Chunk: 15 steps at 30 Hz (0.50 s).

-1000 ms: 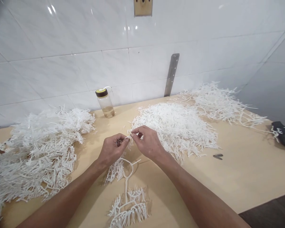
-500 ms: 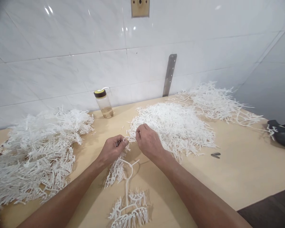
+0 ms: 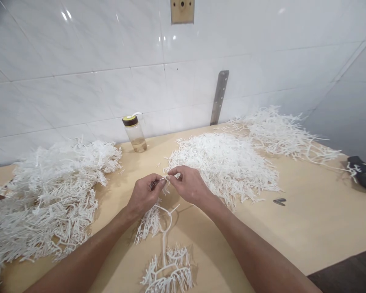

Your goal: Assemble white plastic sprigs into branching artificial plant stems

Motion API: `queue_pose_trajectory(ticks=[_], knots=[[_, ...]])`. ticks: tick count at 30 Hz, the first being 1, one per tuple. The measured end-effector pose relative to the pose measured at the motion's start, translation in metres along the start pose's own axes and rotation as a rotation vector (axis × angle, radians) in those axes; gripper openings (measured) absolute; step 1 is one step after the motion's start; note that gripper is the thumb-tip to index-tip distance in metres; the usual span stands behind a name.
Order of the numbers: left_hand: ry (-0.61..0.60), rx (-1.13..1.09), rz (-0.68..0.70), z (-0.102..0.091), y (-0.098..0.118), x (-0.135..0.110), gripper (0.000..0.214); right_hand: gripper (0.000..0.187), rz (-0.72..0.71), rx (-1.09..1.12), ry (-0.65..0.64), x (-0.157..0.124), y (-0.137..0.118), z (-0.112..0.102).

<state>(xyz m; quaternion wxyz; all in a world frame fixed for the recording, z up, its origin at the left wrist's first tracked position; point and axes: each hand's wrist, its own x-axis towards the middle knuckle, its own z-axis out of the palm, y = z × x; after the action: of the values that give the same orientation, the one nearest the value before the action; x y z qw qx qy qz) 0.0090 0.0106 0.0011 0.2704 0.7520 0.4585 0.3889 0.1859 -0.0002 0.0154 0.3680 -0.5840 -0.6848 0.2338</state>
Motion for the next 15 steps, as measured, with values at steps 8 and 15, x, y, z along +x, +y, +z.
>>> queue_pose_trajectory(ticks=[8, 15], knots=[[-0.022, -0.116, -0.091, 0.002, -0.007, 0.0, 0.023, 0.017, -0.021, 0.088, -0.013, 0.0, 0.006, 0.013], [-0.132, -0.273, -0.225, 0.002, -0.017, 0.004, 0.029, 0.015, -0.092, 0.071, 0.041, -0.004, 0.011, 0.026]])
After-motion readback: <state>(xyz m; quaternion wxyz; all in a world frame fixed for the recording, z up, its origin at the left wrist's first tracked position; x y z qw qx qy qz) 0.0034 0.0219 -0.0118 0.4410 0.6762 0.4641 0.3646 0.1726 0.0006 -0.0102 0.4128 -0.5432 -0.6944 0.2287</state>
